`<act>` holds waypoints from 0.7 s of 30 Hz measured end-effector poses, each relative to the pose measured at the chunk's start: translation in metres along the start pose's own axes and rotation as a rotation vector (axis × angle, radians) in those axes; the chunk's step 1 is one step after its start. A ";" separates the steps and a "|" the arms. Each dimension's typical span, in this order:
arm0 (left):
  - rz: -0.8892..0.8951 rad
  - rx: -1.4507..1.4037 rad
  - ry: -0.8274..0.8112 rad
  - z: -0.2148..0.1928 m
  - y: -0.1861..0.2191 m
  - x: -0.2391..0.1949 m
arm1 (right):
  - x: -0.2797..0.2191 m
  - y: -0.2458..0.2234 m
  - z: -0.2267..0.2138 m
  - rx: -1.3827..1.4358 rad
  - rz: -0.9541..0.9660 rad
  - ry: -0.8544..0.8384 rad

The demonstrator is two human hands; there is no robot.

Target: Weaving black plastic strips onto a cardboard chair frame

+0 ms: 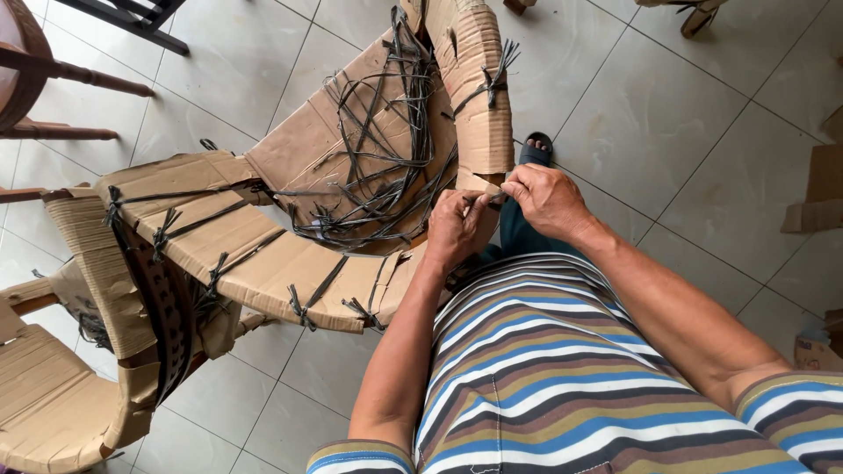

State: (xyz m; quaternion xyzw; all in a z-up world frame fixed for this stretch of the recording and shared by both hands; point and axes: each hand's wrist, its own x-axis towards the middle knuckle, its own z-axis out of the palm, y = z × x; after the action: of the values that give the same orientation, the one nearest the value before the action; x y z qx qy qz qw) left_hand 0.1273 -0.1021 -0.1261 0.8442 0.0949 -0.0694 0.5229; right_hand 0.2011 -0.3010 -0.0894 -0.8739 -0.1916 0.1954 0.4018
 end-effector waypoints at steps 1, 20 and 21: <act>0.001 -0.001 -0.004 -0.002 0.004 0.002 | -0.005 0.005 0.004 -0.001 0.003 0.002; -0.226 -0.032 -0.151 0.003 0.001 0.028 | -0.001 -0.015 0.044 -0.088 -0.102 0.127; -0.248 -0.034 -0.148 0.002 0.001 0.029 | 0.000 -0.012 0.048 -0.127 -0.126 0.142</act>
State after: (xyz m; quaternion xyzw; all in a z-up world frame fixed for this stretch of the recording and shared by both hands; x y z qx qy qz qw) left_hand 0.1554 -0.1022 -0.1326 0.8095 0.1609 -0.1942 0.5301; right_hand 0.1752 -0.2635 -0.1090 -0.8953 -0.2293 0.0948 0.3699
